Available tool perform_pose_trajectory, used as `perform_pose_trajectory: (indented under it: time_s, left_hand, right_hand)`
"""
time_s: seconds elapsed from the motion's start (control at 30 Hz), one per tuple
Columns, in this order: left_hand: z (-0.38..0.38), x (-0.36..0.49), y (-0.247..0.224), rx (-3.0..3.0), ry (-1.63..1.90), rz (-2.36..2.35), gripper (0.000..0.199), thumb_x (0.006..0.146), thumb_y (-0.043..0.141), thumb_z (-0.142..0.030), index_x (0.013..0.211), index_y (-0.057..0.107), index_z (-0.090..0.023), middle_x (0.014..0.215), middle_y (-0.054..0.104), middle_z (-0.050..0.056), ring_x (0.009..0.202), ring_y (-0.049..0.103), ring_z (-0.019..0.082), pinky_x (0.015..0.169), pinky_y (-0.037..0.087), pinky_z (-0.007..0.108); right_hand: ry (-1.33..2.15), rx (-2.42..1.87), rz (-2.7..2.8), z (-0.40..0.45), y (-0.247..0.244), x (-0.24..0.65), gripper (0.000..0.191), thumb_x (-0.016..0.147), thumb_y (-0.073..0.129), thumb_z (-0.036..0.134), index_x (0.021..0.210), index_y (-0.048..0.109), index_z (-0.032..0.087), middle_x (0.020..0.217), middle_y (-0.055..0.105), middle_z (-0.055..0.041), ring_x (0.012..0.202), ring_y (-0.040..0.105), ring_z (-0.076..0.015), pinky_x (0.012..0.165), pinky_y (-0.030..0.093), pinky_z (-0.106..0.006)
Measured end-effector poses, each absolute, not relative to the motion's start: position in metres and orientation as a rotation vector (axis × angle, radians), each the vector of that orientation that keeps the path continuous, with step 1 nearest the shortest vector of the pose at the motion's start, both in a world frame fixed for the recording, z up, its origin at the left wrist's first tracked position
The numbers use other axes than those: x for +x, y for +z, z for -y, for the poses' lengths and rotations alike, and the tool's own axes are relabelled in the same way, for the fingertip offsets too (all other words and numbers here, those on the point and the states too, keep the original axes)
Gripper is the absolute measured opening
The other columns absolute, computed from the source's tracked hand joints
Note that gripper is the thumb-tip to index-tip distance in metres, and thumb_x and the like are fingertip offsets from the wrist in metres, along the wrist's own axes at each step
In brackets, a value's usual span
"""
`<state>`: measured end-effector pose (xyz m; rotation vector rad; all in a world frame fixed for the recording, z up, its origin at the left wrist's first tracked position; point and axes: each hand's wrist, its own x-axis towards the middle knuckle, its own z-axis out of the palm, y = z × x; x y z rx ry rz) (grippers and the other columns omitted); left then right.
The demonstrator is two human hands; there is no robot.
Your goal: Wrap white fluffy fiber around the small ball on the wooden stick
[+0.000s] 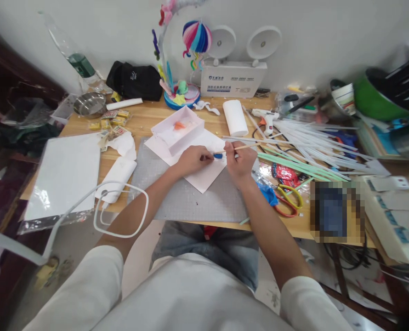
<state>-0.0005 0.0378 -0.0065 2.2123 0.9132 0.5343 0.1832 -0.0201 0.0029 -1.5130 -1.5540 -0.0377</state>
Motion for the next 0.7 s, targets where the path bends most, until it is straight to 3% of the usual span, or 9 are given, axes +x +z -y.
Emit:
perform_pose_trajectory:
  time_s: [0.4,0.7]
  left_hand:
    - [-0.034,0.018,-0.009,2.147,0.667,-1.149,0.012,0.088,0.068,-0.022,0.092,0.078,-0.019,0.088,0.072,0.005,0.076,0.060,0.015,0.069,0.042,0.028]
    - [-0.036,0.018,-0.009,2.124,0.644,-1.170,0.011,0.088,0.071,-0.023,0.093,0.078,-0.018,0.090,0.074,0.005,0.076,0.060,0.016,0.069,0.040,0.029]
  right_hand:
    - [-0.183,-1.485,1.417,0.027,0.009,0.187,0.051,0.103,0.035,0.047,0.064,0.058,0.022,0.059,0.063,-0.0038,0.058,0.058,-0.0152,0.061,0.038,-0.030]
    - [-0.098,-1.468,1.572,0.025,0.002,0.185,0.045,0.102,0.040,0.043,0.066,0.058,0.022,0.062,0.063,-0.0036,0.060,0.056,-0.0146,0.062,0.036,-0.030]
